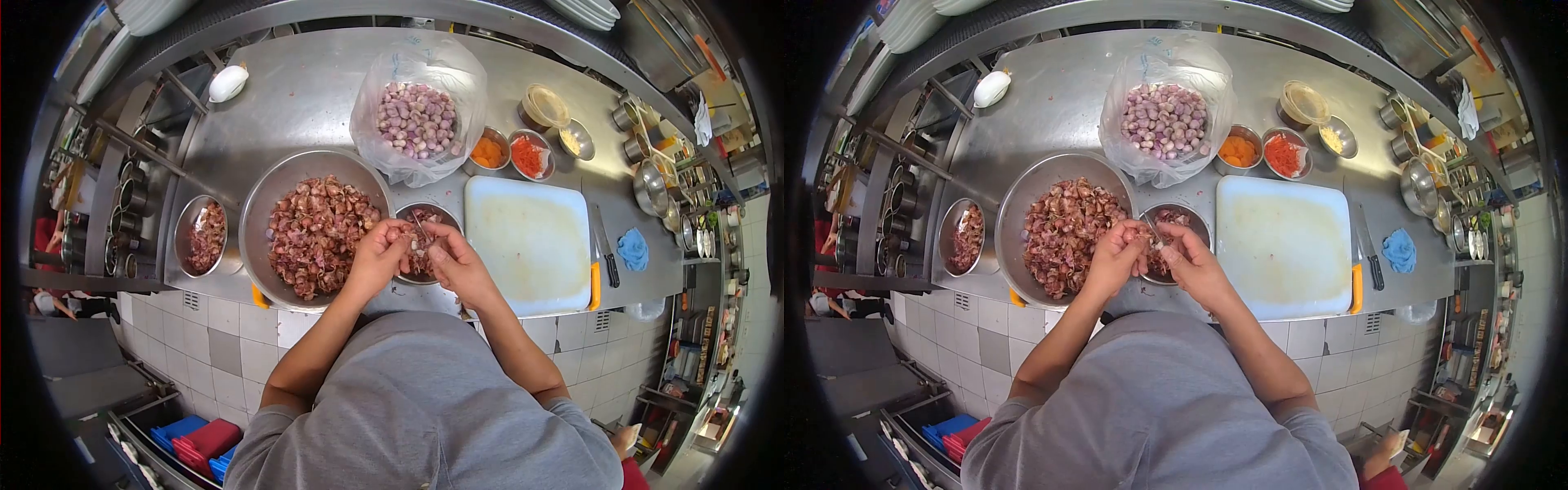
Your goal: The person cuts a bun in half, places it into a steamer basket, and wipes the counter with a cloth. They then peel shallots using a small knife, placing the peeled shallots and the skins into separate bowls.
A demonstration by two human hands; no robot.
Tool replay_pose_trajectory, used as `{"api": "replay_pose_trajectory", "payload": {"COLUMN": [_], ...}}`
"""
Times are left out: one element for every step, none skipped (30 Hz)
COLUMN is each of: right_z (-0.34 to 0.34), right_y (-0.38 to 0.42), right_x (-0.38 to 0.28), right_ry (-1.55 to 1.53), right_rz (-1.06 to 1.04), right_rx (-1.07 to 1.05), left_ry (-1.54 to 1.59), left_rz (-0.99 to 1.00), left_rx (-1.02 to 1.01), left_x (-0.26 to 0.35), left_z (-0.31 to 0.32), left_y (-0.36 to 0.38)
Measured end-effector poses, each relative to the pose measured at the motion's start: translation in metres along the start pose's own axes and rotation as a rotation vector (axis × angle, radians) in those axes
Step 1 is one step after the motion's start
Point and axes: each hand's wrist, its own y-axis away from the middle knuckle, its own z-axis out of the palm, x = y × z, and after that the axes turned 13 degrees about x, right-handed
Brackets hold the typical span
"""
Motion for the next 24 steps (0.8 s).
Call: {"api": "replay_pose_trajectory", "payload": {"right_z": [-0.001,-0.003,-0.001,0.003,0.003,-0.004,-0.005,-0.006,-0.011,-0.014,-0.018,-0.022,-0.028,-0.034,-0.040,-0.046,-0.051,-0.056,-0.062,-0.065,-0.070,-0.073,-0.076,-0.078], "right_y": [-0.001,-0.001,-0.002,-0.005,-0.007,-0.011,-0.011,-0.007,-0.012,-0.010,-0.001,0.001,0.004,0.014,0.022,0.030,0.036,0.044,0.054,0.063,0.073,0.082,0.090,0.097], "right_x": [0.001,0.002,0.004,0.008,0.012,0.021,0.020,0.010,0.025,0.026,0.015,0.023,0.032,0.029,0.027,0.029,0.032,0.034,0.034,0.033,0.032,0.031,0.031,0.030], "right_ry": [0.009,0.017,0.018,0.009,0.007,-0.040,-0.014,0.169,0.190,0.151,0.264,0.353,0.447,0.422,0.393,0.403,0.423,0.439,0.442,0.390,0.339,0.342,0.354,0.366], "right_rz": [-0.008,-0.017,-0.023,-0.121,-0.224,-0.183,-0.219,-0.241,-0.295,-0.317,-0.348,-0.445,-0.530,-0.485,-0.442,-0.452,-0.401,-0.348,-0.352,-0.312,-0.275,-0.282,-0.306,-0.328], "right_rx": [0.002,0.008,0.027,0.043,0.079,0.047,0.073,0.162,0.182,0.167,0.213,0.271,0.327,0.329,0.326,0.399,0.406,0.407,0.464,0.483,0.496,0.539,0.567,0.588], "left_ry": [-0.087,-0.087,-0.237,-0.384,-0.376,-0.354,-0.283,-0.450,-0.476,-0.468,-0.594,-0.572,-0.548,-0.639,-0.731,-0.719,-0.695,-0.671,-0.661,-0.662,-0.667,-0.662,-0.675,-0.689], "left_rz": [0.015,0.015,0.068,0.125,0.127,0.260,0.093,0.296,0.193,0.207,0.204,0.141,0.372,0.380,0.394,0.415,0.443,0.468,0.480,0.340,0.200,0.211,0.183,0.153], "left_rx": [-0.040,-0.051,-0.059,-0.085,-0.102,-0.135,-0.178,-0.176,-0.189,-0.197,-0.208,-0.209,-0.240,-0.278,-0.309,-0.380,-0.416,-0.446,-0.502,-0.532,-0.556,-0.598,-0.611,-0.616], "left_x": [0.003,0.006,0.010,0.013,0.015,0.006,0.009,-0.004,0.014,0.003,0.013,0.017,-0.006,-0.002,0.003,-0.007,-0.019,-0.028,-0.026,-0.020,-0.016,-0.013,-0.011,-0.011], "left_z": [0.002,0.004,0.006,0.012,0.014,0.017,0.021,0.020,0.030,0.027,0.034,0.041,0.038,0.045,0.052,0.054,0.053,0.059,0.071,0.080,0.090,0.100,0.107,0.113], "left_y": [0.000,0.002,0.005,0.007,0.009,0.008,0.010,0.006,0.013,0.008,0.011,0.014,0.004,0.007,0.009,0.005,-0.001,-0.004,0.000,0.005,0.011,0.017,0.023,0.028]}}
